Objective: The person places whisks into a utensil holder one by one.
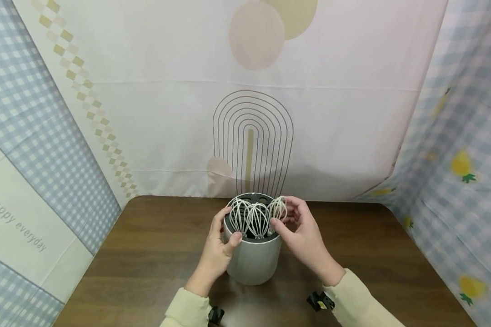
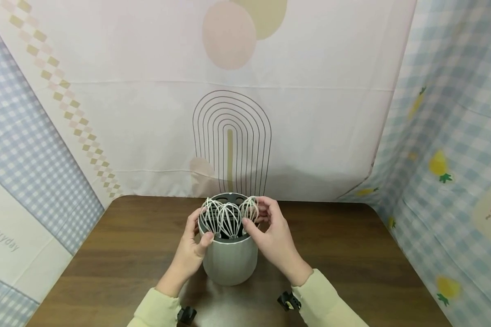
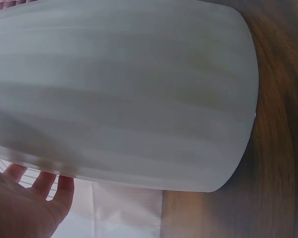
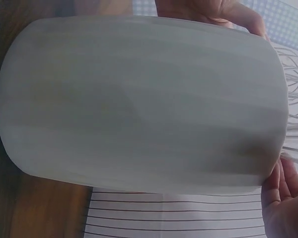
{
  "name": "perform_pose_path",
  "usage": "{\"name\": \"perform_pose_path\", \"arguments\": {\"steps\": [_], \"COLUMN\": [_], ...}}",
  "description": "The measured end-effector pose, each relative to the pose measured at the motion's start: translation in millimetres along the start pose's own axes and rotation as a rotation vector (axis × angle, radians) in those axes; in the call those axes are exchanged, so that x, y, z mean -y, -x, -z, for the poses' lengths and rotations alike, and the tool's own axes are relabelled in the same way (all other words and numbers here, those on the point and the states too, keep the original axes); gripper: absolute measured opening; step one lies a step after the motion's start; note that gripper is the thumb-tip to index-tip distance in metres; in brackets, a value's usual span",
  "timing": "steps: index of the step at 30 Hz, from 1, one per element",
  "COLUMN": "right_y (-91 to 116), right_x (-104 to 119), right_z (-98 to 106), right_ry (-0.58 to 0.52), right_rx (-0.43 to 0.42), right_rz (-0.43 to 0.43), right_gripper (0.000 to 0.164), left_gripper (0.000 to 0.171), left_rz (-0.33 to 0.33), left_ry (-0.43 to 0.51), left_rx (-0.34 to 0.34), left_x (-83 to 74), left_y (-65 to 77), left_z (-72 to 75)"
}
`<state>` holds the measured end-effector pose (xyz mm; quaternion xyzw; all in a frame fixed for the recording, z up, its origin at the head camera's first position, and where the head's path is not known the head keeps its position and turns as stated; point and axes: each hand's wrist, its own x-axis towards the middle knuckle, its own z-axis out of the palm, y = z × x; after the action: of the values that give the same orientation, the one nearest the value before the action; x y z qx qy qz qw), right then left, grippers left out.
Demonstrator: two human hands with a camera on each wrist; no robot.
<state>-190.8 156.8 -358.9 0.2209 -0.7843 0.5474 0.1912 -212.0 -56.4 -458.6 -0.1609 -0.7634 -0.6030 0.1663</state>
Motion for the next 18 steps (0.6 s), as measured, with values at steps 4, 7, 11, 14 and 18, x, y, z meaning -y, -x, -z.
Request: {"name": "perform_pose_path", "arguments": {"steps": [4, 7, 11, 14, 18], "right_y": [1.1, 3.4, 9.9, 17.1, 29.5], "right_x": [-5.3, -20.9, -45.4, -57.6, -73.5], "right_z": [-0.3, 2.3, 11.0, 20.0, 31.5], "right_ry": [-0.033, -0.058, -0.004, 0.112, 0.359], "right_rx": [-0.020, -0.058, -0.105, -0.118, -0.083], "right_rz": [0.041, 0.073, 0.063, 0.041, 0.065], "right_gripper": [0.051, 0.047, 0.040, 0.039, 0.046], "left_gripper": [0.065, 0.067, 0.069, 0.070, 0.070], "left_rz": [0.005, -0.008, -0.038, -0.056, -0.086], "left_ry": [-0.029, -0.060, -0.131, -0.237, -0.383], "left_rx": [0.010, 0.026, 0.070, 0.097, 0.100], "left_x": [0.4, -0.4, -2.3, -1.3, 5.7], "left_y": [-0.5, -1.3, -0.2, 4.2, 12.4], "left_z": [2.6, 5.6, 11.4, 17.4, 26.2]}}
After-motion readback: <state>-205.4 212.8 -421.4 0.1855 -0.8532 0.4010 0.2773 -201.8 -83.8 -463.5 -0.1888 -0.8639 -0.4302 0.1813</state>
